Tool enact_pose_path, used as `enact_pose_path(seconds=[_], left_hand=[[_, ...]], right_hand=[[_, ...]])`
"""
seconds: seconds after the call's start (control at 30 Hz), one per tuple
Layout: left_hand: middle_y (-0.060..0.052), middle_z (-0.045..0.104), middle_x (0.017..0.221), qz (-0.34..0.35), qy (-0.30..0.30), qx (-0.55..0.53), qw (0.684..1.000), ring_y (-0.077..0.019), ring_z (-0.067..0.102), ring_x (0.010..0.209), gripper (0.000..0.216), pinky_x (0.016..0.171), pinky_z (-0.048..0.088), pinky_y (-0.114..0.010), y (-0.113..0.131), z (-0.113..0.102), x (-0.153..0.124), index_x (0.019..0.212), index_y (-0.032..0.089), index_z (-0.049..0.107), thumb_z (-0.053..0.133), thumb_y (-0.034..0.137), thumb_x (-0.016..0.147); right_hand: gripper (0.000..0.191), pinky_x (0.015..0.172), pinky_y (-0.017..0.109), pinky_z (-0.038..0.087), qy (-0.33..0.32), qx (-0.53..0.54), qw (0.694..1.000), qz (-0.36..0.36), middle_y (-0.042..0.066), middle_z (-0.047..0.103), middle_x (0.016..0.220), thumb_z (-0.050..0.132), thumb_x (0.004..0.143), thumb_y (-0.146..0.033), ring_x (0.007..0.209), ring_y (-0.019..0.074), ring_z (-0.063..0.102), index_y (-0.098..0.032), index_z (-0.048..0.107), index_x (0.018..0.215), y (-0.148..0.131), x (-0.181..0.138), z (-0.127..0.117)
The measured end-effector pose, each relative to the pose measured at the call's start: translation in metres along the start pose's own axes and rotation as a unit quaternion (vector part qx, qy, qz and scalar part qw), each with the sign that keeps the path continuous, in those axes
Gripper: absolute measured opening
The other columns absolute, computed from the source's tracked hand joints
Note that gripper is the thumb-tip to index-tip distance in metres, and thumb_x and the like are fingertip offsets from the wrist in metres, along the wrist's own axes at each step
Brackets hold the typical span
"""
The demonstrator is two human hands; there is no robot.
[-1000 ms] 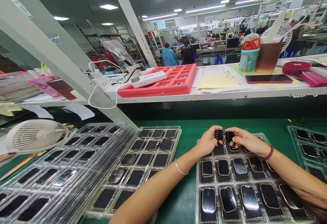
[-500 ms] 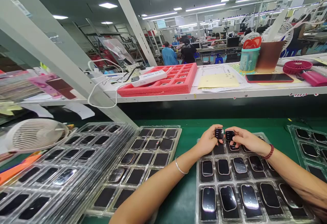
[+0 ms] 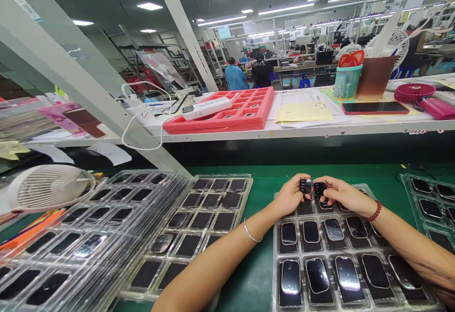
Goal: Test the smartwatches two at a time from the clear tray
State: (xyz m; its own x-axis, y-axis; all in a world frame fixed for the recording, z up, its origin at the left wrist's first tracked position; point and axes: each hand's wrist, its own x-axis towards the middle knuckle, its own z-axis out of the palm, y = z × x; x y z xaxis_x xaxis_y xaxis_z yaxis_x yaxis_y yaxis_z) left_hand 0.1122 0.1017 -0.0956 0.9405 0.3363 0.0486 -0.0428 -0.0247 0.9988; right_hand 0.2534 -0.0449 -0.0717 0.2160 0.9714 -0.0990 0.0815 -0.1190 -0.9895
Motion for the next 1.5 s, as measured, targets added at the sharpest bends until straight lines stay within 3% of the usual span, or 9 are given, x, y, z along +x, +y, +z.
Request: enact_pose_path(seconds=[0.67, 1.13, 1.5], left_hand=[[-0.002, 0.059, 0.082, -0.013, 0.005, 0.016, 1.0, -0.0113, 0.061, 0.068, 0.058, 0.056, 0.045, -0.02, 0.0021, 0.002, 0.0004, 0.108, 0.016, 0.048, 0.035, -0.004, 0.055], [-0.003, 0.061, 0.088, -0.006, 0.013, -0.061, 0.998, -0.0098, 0.061, 0.065, 0.053, 0.052, 0.044, -0.018, -0.0019, -0.0019, 0.006, 0.108, 0.016, 0.047, 0.042, -0.001, 0.057], [-0.005, 0.061, 0.09, -0.021, 0.028, -0.062, 0.997, -0.0106, 0.061, 0.066, 0.051, 0.054, 0.045, -0.02, 0.0041, -0.0009, 0.0039, 0.11, 0.015, 0.046, 0.046, 0.001, 0.062]], right_hand=[[0.037, 0.063, 0.027, 0.047, -0.017, -0.031, 0.999, -0.001, 0.005, 0.059, 0.093, 0.051, 0.077, -0.026, 0.079, 0.0157, 0.058, -0.016, 0.053, 0.113, -0.0015, -0.0016, -0.0001], [0.04, 0.067, 0.029, 0.049, -0.015, -0.032, 0.999, 0.013, 0.005, 0.059, 0.089, 0.051, 0.078, -0.025, 0.078, 0.0149, 0.057, -0.017, 0.051, 0.117, -0.001, -0.0016, 0.0002], [0.041, 0.061, 0.025, 0.049, 0.016, 0.01, 1.0, 0.013, 0.004, 0.06, 0.088, 0.054, 0.076, -0.023, 0.076, 0.0149, 0.061, -0.018, 0.052, 0.117, -0.0026, -0.0013, 0.0012]])
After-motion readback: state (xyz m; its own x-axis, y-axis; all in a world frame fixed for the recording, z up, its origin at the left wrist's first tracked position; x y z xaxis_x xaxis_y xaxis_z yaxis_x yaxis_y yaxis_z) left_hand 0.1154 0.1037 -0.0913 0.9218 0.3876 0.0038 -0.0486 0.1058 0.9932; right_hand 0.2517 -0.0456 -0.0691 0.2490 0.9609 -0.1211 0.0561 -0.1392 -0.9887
